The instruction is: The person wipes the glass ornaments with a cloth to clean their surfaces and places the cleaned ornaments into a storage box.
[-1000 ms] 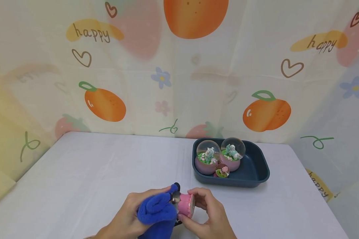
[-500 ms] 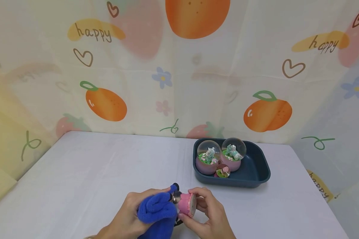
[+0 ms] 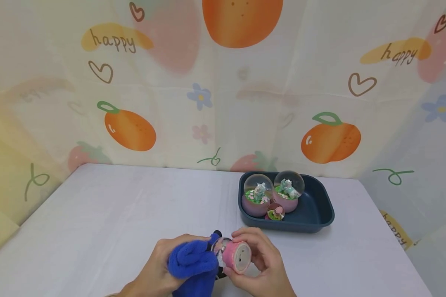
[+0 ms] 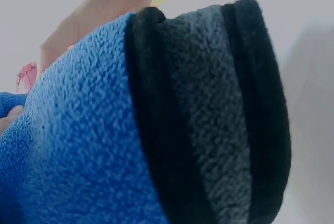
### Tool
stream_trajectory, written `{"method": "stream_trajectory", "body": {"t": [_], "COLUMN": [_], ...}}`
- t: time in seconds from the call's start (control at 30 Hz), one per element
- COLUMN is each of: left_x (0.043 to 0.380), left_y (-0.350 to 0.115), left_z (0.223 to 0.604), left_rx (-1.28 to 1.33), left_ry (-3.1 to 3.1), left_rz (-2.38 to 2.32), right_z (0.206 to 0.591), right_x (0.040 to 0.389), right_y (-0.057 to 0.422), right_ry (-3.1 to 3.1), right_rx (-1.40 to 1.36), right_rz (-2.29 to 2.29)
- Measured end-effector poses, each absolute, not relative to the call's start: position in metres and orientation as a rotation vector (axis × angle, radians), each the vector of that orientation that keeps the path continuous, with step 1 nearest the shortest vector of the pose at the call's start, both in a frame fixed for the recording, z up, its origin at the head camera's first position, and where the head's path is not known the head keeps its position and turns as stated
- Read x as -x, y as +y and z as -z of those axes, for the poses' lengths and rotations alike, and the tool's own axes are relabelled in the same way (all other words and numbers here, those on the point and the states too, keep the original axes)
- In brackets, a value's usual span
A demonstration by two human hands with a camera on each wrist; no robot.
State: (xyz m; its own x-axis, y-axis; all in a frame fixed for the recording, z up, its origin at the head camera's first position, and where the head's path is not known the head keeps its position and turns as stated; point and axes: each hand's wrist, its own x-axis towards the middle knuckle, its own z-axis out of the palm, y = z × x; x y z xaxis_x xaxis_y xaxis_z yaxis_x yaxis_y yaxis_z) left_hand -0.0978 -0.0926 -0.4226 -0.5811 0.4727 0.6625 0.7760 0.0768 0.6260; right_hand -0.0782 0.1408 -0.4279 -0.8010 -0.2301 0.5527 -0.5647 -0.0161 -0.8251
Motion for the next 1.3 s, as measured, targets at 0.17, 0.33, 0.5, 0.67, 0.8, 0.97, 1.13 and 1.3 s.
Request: {"method": "stream_trajectory", "body": {"t": [0.17,0.33,0.5,0.67,0.8,0.97,1.13,1.3], "left_x": [0.098,0.098,0.095,0.094,0.092,0.093,0.093,0.092], "left_y": [-0.094,-0.095,-0.096,-0.097,-0.097,-0.095,-0.093,-0.091], "left_z": [0.421,0.420,0.416,0.414,0.412,0.413,0.414,0.415], "left_rx": [1.225,1.110,0.941,0.977,1.057,1.176,1.161,1.094], "left_ry": [-2.090,-2.099,-2.192,-2.226,-2.261,-2.277,-2.350,-2.389], "left_rz": [1.541,1.587,1.696,1.775,1.851,1.791,1.810,1.875], "right_z": [0.428,0.427,0.427,0.428,0.433,0.439,0.438,0.437], "right_x": [0.079,0.080,0.082,0.083,0.083,0.087,0.089,0.092], "right_y": [0.142,0.144,0.145,0.144,0.144,0.145,0.146,0.146], "right_ry": [-1.954,-2.005,-2.090,-2.191,-2.184,-2.096,-2.097,-2.026], "right_rx": [-0.919,-0.945,-0.972,-0.976,-1.011,-1.116,-1.161,-1.215], "right_rz": [-1.917,-1.920,-1.892,-1.773,-1.728,-1.692,-1.517,-1.371]}}
